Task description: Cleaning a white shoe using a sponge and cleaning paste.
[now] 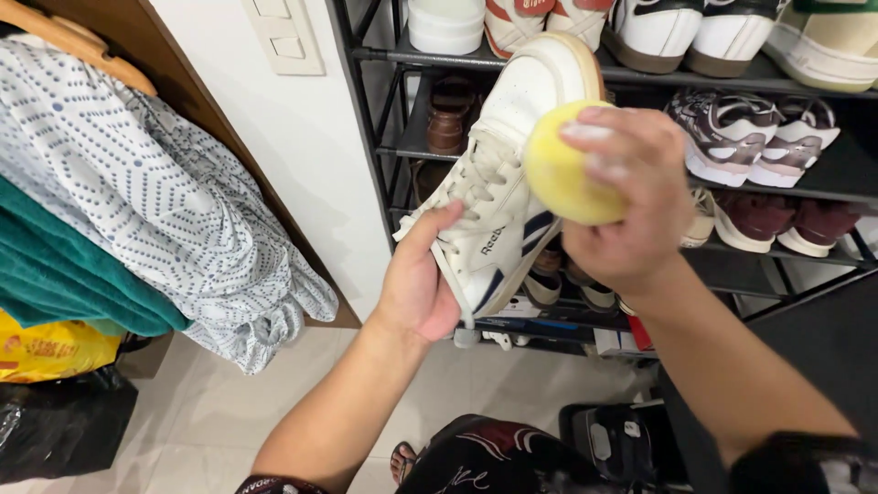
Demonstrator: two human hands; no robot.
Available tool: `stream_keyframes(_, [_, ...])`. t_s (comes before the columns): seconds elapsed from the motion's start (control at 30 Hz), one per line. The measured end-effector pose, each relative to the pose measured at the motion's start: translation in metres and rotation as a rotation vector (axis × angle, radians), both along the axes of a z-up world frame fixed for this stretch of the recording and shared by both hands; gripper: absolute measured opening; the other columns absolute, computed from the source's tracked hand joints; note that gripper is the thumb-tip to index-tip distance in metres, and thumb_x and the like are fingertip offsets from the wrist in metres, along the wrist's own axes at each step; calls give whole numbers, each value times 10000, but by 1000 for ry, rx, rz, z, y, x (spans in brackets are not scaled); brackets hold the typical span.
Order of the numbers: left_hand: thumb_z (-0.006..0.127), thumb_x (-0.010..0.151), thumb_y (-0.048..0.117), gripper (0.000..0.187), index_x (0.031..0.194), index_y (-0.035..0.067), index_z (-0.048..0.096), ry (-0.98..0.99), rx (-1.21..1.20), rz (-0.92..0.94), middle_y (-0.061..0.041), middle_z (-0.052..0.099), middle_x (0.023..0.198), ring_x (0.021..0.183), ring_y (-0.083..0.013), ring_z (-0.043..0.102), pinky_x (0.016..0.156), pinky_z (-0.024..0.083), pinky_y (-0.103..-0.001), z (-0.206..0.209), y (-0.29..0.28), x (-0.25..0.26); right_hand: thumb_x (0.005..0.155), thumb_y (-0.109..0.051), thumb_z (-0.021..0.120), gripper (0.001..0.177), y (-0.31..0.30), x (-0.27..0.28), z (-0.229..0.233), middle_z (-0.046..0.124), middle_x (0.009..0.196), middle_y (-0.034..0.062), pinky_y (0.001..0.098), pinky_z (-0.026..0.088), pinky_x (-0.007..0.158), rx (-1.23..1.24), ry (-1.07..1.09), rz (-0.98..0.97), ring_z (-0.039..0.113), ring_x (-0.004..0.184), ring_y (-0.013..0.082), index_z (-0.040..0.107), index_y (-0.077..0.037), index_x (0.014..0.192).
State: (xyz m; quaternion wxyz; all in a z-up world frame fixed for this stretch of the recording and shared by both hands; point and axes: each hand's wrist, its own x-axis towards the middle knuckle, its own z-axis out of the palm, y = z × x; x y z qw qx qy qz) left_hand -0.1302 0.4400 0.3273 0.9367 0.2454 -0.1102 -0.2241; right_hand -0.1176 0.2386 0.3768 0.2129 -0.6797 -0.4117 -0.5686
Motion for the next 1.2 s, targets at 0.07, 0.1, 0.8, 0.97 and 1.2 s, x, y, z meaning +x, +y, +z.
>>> stream_keyframes(0.07, [458, 978, 191, 553, 1486, -26, 467, -34, -71, -29, -186, 595, 1408, 1252, -302, 607, 1103, 466, -441, -3, 4, 0, 817, 135, 630, 202, 8, 1, 0, 664, 1179, 198, 509, 510, 1012, -36, -10, -67, 647, 1157, 376, 546, 60, 985])
stream_keyframes(0.1, [451, 953, 147, 560, 1479, -42, 471, -62, -142, -58, -194, 605, 1391, 1243, -306, 621, 1099, 480, -446, -4, 6, 0, 821, 136, 642, 272, 11, 2, 0, 668, 1211, 176, 526, 504, 1035, -72, -15, -135, 639, 1182, 383, 656, 85, 1088])
stream_keyframes(0.8, [431, 900, 152, 600, 1466, -42, 486, -47, -204, -52, -198, 624, 1392, 1240, -337, 633, 1098, 489, -464, -17, -3, -16, 939, -268, 648, 419, -20, 4, -40, 601, 1238, 105, 539, 432, 1044, -135, 55, -239, 540, 1161, 380, 744, 5, 1242])
stream_keyframes(0.97, [434, 935, 158, 597, 1482, -79, 468, -55, -275, -122, -239, 603, 1398, 1248, -368, 623, 1128, 462, -482, -28, 3, -9, 806, -286, 641, 436, -13, 0, -76, 670, 1168, 83, 533, 447, 938, -283, 160, -252, 597, 1093, 332, 769, -73, 1164])
stream_keyframes(1.2, [439, 882, 150, 599, 1438, -65, 497, -42, -195, -42, -224, 640, 1340, 1184, -352, 652, 1031, 517, -474, -14, 2, -23, 877, -145, 671, 301, -14, -4, -20, 650, 1037, 119, 558, 458, 886, -116, 19, -305, 624, 1014, 367, 734, -72, 1163])
